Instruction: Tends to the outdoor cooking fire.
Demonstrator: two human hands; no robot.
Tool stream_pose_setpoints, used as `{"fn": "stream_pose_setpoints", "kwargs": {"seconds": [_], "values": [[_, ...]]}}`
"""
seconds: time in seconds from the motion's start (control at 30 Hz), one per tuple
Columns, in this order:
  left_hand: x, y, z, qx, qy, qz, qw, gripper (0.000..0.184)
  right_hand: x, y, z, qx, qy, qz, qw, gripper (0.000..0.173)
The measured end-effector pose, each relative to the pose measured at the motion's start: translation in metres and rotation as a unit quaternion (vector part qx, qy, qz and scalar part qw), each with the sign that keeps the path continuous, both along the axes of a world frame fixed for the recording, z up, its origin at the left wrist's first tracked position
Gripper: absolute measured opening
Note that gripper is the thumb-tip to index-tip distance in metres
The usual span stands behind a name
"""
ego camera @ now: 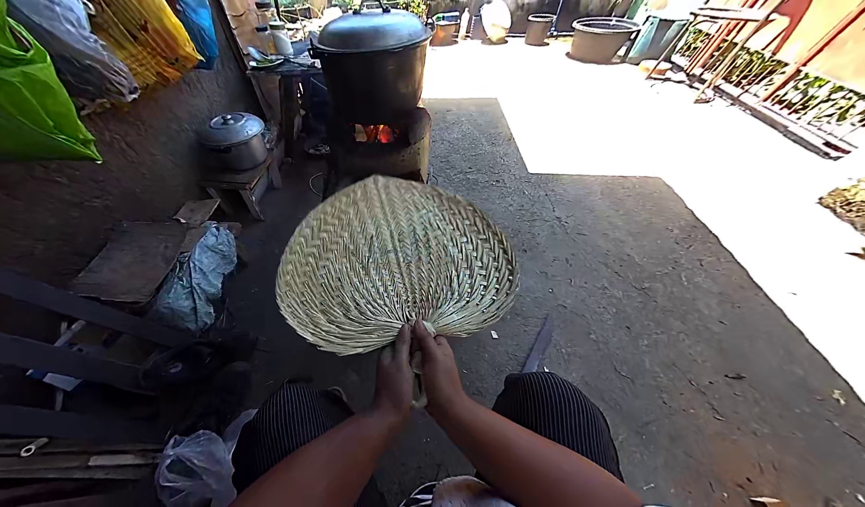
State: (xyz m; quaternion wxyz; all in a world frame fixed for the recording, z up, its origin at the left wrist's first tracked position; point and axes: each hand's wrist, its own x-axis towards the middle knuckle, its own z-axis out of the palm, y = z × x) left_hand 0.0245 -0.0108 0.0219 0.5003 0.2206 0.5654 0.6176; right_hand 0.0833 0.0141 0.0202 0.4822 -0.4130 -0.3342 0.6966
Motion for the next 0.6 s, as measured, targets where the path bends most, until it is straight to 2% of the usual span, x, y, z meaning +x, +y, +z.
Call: {"fn": "stream_pose_setpoints", "kwargs": {"seconds": [0.13,0.27,0.3,0.43,0.53,0.6], "values": [[-0.001,0.003,-0.003,-0.109,-0.012,-0.016,0.994,0.047,-0.003,0.002,-0.009,-0.084,-0.017,-0.007,0.996,0.031],[0.0,0.0,-0.001,-0.024,-0.004,-0.008,1.0,0.043,-0.001,0.0,-0.002,-0.014,-0.004,-0.01,1.0,0.027],[-0.001,0.001,-0.001,-0.019,-0.014,-0.011,1.0,0.043,-0.001,0.001,-0.001,-0.014,-0.004,-0.01,1.0,0.027],[-0.002,0.005,-0.006,-0.122,-0.028,-0.023,0.992,0.05,-0.004,0.004,-0.01,-0.098,-0.026,-0.015,0.995,0.032],[-0.001,0.0,0.001,-0.063,0.022,-0.017,0.998,0.047,-0.003,0.001,-0.003,-0.04,-0.017,-0.012,0.999,0.026],[-0.002,0.001,0.005,-0.034,0.014,-0.027,0.999,0.046,-0.001,0.003,0.0,-0.016,-0.012,-0.006,1.0,0.028]]}}
